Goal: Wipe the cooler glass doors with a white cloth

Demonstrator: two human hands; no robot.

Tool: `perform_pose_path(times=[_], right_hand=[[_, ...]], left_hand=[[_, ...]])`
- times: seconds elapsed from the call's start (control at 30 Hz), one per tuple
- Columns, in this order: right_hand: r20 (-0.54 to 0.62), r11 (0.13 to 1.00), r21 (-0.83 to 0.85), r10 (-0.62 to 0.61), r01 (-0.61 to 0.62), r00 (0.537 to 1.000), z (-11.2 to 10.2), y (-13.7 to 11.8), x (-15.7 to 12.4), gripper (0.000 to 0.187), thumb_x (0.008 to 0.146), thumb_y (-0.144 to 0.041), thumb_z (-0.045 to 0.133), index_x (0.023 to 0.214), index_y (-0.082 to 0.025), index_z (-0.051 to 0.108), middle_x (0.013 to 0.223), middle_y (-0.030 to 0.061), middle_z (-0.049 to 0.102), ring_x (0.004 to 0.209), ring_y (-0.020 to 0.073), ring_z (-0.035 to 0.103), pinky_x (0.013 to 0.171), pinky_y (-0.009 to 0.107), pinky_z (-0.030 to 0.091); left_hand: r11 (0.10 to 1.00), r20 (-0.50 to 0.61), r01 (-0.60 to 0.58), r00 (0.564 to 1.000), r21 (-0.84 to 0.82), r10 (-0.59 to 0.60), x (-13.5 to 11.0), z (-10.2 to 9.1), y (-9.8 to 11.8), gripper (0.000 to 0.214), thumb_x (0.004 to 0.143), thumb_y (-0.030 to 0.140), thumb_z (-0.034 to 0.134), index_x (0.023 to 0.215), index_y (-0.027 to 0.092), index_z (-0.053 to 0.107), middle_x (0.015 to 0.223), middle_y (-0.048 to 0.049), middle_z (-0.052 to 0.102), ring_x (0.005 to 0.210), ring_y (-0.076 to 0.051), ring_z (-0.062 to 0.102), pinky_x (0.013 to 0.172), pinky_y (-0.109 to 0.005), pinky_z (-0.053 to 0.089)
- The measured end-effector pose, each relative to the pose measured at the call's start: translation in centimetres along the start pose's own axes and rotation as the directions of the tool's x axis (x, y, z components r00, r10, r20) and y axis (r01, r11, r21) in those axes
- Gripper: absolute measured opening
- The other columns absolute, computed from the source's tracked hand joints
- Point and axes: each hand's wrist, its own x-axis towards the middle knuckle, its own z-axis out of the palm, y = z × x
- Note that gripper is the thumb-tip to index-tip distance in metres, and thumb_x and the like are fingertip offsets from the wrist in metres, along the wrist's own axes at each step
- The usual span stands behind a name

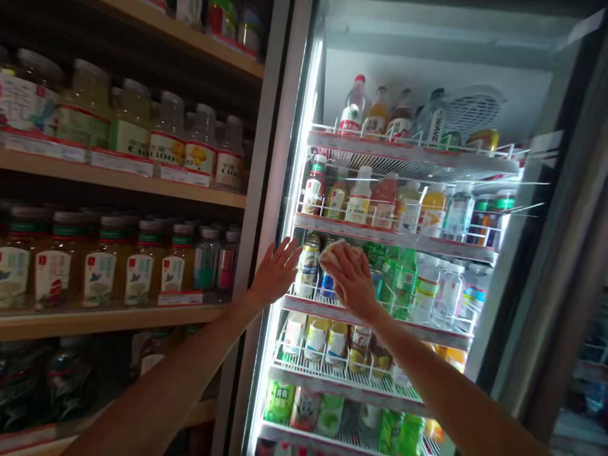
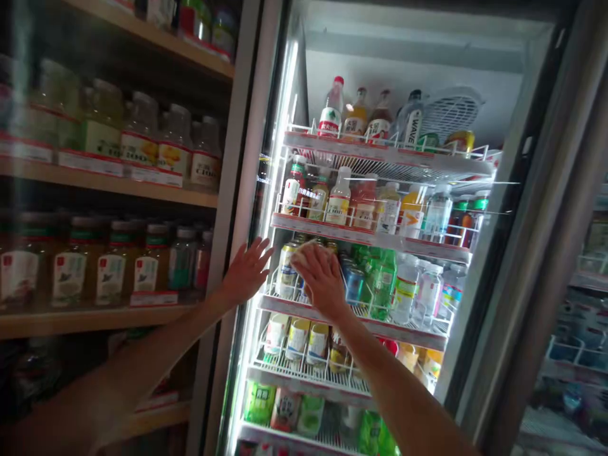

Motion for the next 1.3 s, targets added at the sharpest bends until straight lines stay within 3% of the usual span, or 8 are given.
perform_pose_path(times=[0.1, 0.33, 0.4, 0.5, 0.6, 0.8, 1.03, 1.3], right_hand=[[0.005, 0.999, 0.011, 0.046, -0.046, 0.999, 0.5, -1.2, 0.7, 0.058, 0.082, -0.018, 0.049, 0.138, -0.027, 0.038, 0.151, 0.0035, 0.026, 0.141, 0.026, 0.011, 0.113, 0.052, 0.015], [0.162, 0.904, 0.142, -0.422, 0.402, 0.892, 3.3, -7.5, -7.9, 0.048, 0.087, -0.021, 0.047, 0.134, -0.026, 0.042, 0.146, -0.0016, 0.036, 0.137, 0.0176, 0.025, 0.113, 0.042, 0.025], [0.152, 0.923, 0.123, -0.379, 0.363, 0.913, 2.7, -6.4, -7.3, 0.049, 0.086, -0.02, 0.048, 0.135, -0.027, 0.041, 0.145, -0.0009, 0.038, 0.138, 0.0178, 0.025, 0.113, 0.044, 0.022], [0.11, 0.995, 0.014, -0.101, 0.1, 0.989, 1.1, -3.1, -4.3, 0.055, 0.084, -0.017, 0.05, 0.136, -0.03, 0.038, 0.147, 0.0022, 0.034, 0.14, 0.0221, 0.017, 0.113, 0.052, 0.013], [0.064, 0.996, -0.057, 0.072, -0.068, 0.995, 0.3, -1.8, -3.2, 0.056, 0.084, -0.018, 0.05, 0.137, -0.032, 0.038, 0.149, 0.0039, 0.03, 0.141, 0.0245, 0.014, 0.112, 0.054, 0.012], [0.158, 0.974, -0.002, -0.222, 0.225, 0.962, 0.8, -4.7, -8.8, 0.05, 0.083, -0.015, 0.048, 0.132, -0.028, 0.046, 0.142, 0.0, 0.042, 0.141, 0.0208, 0.014, 0.116, 0.048, 0.007], [-0.127, 0.976, -0.103, 0.181, -0.194, 0.975, -1.2, 1.5, -4.7, 0.059, 0.084, -0.019, 0.049, 0.139, -0.034, 0.033, 0.153, 0.0014, 0.017, 0.14, 0.028, 0.018, 0.109, 0.055, 0.02], [0.12, 0.999, -0.01, -0.037, 0.038, 0.992, -0.3, -2.5, -12.8, 0.055, 0.081, -0.012, 0.045, 0.133, -0.031, 0.045, 0.141, -0.0017, 0.043, 0.14, 0.0214, 0.018, 0.115, 0.048, 0.012]], left_hand=[[0.999, -0.005, 0.029, 1.0, -0.027, -0.029, 0.5, 0.0, 0.3, 0.044, 0.092, 0.022, 0.034, 0.136, 0.017, 0.036, 0.146, -0.0098, 0.034, 0.14, -0.021, 0.017, 0.113, -0.043, 0.019], [0.997, 0.046, 0.005, 0.999, -0.072, -0.001, -1.1, -0.8, 0.4, 0.045, 0.088, 0.014, 0.036, 0.132, 0.018, 0.041, 0.145, -0.0097, 0.036, 0.138, -0.021, 0.023, 0.111, -0.045, 0.024], [0.997, 0.056, -0.008, 0.998, -0.074, 0.012, -1.9, -0.9, 0.6, 0.045, 0.087, 0.013, 0.037, 0.132, 0.018, 0.042, 0.144, -0.0096, 0.038, 0.138, -0.021, 0.024, 0.112, -0.046, 0.024], [0.997, 0.051, -0.019, 0.998, -0.08, 0.024, -2.6, -0.8, 1.4, 0.047, 0.087, 0.014, 0.038, 0.133, 0.02, 0.04, 0.145, -0.0088, 0.036, 0.138, -0.021, 0.021, 0.113, -0.046, 0.021], [0.996, 0.023, -0.04, 0.999, -0.084, 0.042, -2.5, -0.6, 2.7, 0.047, 0.088, 0.017, 0.038, 0.134, 0.02, 0.039, 0.146, -0.0082, 0.035, 0.139, -0.021, 0.018, 0.113, -0.045, 0.02], [0.995, 0.0, -0.055, 0.998, -0.08, 0.055, -2.1, -0.3, 4.8, 0.046, 0.087, 0.02, 0.044, 0.133, 0.018, 0.04, 0.145, -0.01, 0.035, 0.139, -0.023, 0.018, 0.113, -0.045, 0.021], [0.991, -0.043, -0.022, 0.999, -0.128, 0.016, -0.5, 1.0, 6.1, 0.049, 0.088, 0.025, 0.043, 0.136, 0.019, 0.036, 0.147, -0.0102, 0.031, 0.14, -0.024, 0.012, 0.113, -0.05, 0.017], [0.996, -0.127, 0.021, 0.991, -0.091, -0.032, -0.2, 2.7, 6.9, 0.052, 0.089, 0.031, 0.041, 0.138, 0.018, 0.032, 0.145, -0.01, 0.035, 0.141, -0.022, 0.008, 0.114, -0.049, 0.011]])
